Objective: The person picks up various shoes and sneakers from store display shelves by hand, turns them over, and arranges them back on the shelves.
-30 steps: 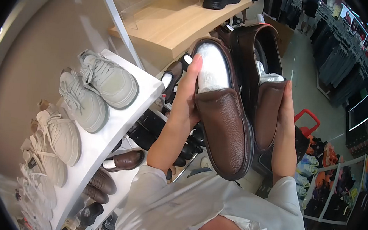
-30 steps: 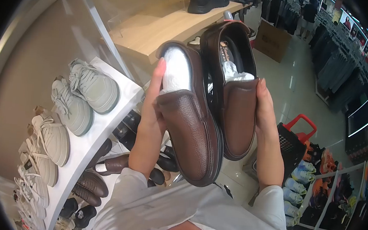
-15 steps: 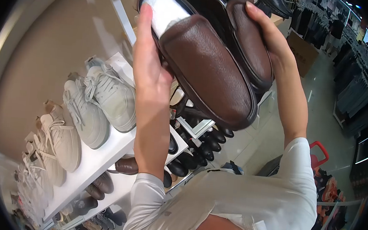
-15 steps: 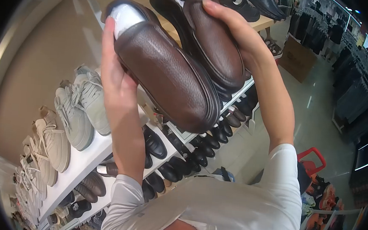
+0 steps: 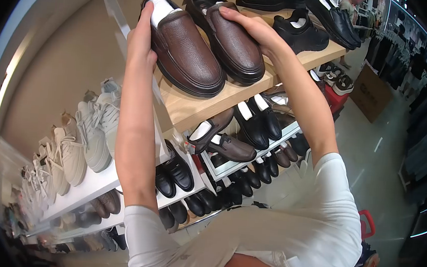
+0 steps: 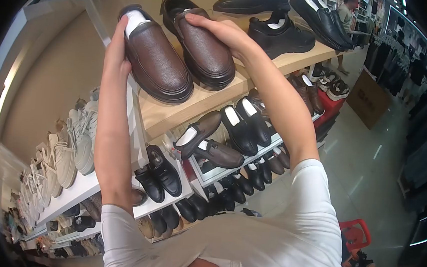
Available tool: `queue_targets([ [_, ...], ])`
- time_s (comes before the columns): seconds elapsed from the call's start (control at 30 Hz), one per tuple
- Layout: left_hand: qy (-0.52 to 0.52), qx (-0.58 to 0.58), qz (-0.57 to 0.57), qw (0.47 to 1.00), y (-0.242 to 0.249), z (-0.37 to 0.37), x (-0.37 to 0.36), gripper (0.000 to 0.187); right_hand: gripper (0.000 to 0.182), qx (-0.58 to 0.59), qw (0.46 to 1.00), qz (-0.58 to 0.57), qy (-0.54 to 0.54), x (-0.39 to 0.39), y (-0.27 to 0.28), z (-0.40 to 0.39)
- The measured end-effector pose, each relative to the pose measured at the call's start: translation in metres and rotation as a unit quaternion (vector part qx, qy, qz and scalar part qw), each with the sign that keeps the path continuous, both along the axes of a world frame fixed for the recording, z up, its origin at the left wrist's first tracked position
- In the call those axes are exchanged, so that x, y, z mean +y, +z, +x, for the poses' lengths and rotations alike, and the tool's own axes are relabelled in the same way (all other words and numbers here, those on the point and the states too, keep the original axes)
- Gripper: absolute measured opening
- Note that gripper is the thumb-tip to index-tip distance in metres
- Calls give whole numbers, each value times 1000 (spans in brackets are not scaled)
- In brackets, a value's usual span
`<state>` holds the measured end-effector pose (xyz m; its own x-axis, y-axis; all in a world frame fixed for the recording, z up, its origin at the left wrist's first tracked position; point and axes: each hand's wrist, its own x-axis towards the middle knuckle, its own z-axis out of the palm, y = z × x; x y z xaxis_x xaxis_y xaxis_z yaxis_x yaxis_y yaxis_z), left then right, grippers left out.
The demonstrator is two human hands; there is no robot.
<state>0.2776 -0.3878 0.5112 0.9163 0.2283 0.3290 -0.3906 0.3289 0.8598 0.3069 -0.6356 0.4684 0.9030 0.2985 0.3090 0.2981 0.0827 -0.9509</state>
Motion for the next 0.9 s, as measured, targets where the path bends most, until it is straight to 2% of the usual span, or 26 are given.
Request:
queue_targets([
  [0.03, 12, 20, -1, 1000, -3, 8, -1, 50, 81, 10, 1000, 7, 8, 2, 0, 1],
  [0.13, 13, 30, 24, 999, -14, 25, -1, 50, 76, 1, 1000, -13, 19, 3, -3, -10],
  [0.17, 12, 40, 34, 999, -19, 29, 1, 51, 78, -26, 999, -43, 12, 5, -9, 0],
  [0.37, 42, 83, 101, 991, -19, 25, -3, 52, 86, 5, 997, -64, 29, -1, -11, -3],
  [0.43, 47, 85, 122, 988, -22, 22, -3, 55, 95, -42, 990, -133, -28, -1, -9, -8],
  [0.47, 45, 84, 137, 986, -23, 21, -3, 58, 95, -45, 990, -132, -22, 0, -12, -3],
  [0.53, 60, 93, 179, 978, -22, 15, -6, 71, 103, -130, 976, -130, -119, 7, -15, 2],
  [0.7, 101, 97, 184, 973, -25, -26, -27, 80, 104, -156, 978, -110, -88, 5, -19, 6],
  [0.77, 102, 94, 242, 960, -29, -42, -31, 80, 104, -174, 964, -164, -117, 3, -18, -2],
  [0.8, 116, 90, 224, 963, -33, -39, -28, 91, 99, -162, 965, -194, -66, 1, -16, -3],
  [0.83, 116, 92, 223, 963, -39, -39, -28, 91, 99, -161, 965, -195, -65, 1, -15, -3],
  [0.9, 275, 43, 388, 879, -52, -48, -39, 116, 92, -159, 968, -186, -47, 1, -15, -4],
])
